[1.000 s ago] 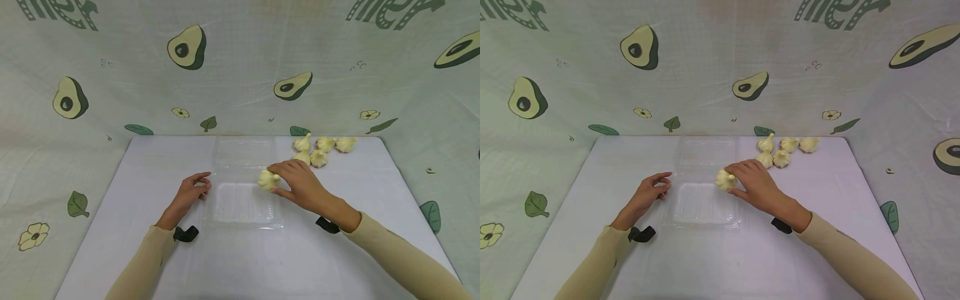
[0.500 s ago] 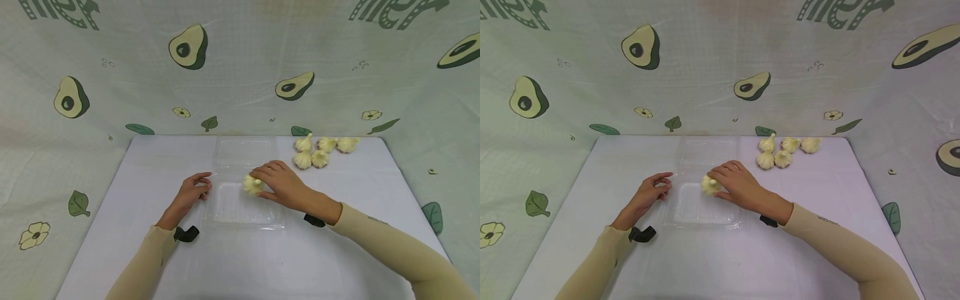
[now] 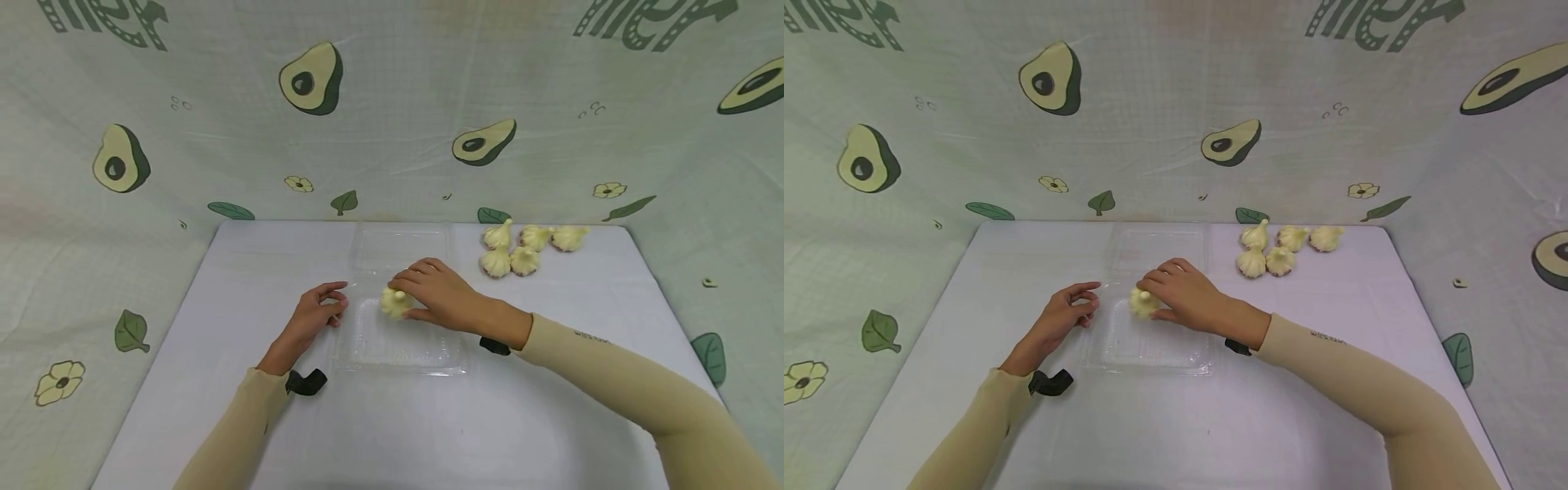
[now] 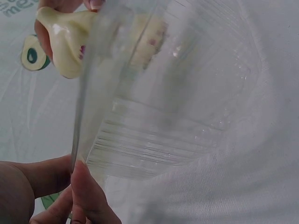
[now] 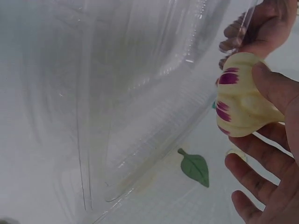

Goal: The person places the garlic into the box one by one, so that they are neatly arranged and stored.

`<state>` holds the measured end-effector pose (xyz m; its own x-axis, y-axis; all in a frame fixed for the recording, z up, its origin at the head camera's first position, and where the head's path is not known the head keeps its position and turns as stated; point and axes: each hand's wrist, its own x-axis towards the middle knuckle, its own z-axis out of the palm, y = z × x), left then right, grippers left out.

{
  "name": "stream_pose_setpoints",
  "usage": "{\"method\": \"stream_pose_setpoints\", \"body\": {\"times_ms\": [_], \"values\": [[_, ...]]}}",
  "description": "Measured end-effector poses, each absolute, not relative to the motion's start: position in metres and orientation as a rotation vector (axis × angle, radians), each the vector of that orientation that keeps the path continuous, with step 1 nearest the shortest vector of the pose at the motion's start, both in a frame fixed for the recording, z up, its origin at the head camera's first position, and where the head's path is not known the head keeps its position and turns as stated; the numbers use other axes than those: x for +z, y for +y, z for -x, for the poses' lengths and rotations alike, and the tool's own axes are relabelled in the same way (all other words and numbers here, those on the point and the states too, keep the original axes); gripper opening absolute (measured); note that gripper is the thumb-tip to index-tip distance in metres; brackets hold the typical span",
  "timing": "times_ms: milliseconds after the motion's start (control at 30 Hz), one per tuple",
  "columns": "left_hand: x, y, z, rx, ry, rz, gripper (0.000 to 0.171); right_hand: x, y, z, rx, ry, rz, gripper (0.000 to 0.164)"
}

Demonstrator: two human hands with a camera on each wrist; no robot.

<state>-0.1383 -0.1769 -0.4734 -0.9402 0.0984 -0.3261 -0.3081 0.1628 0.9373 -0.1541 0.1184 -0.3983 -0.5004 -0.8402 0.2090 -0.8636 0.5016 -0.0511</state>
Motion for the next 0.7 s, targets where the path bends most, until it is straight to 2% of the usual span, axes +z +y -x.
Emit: {"method": "stream_pose_setpoints", "body": {"times_ms": [700], "values": [[-0.472, -0.176, 0.137, 1.846, 2.124, 0.187, 0.049, -0.401, 0.086, 0.178, 0.096, -2.719, -1.549, 0.053]]}}
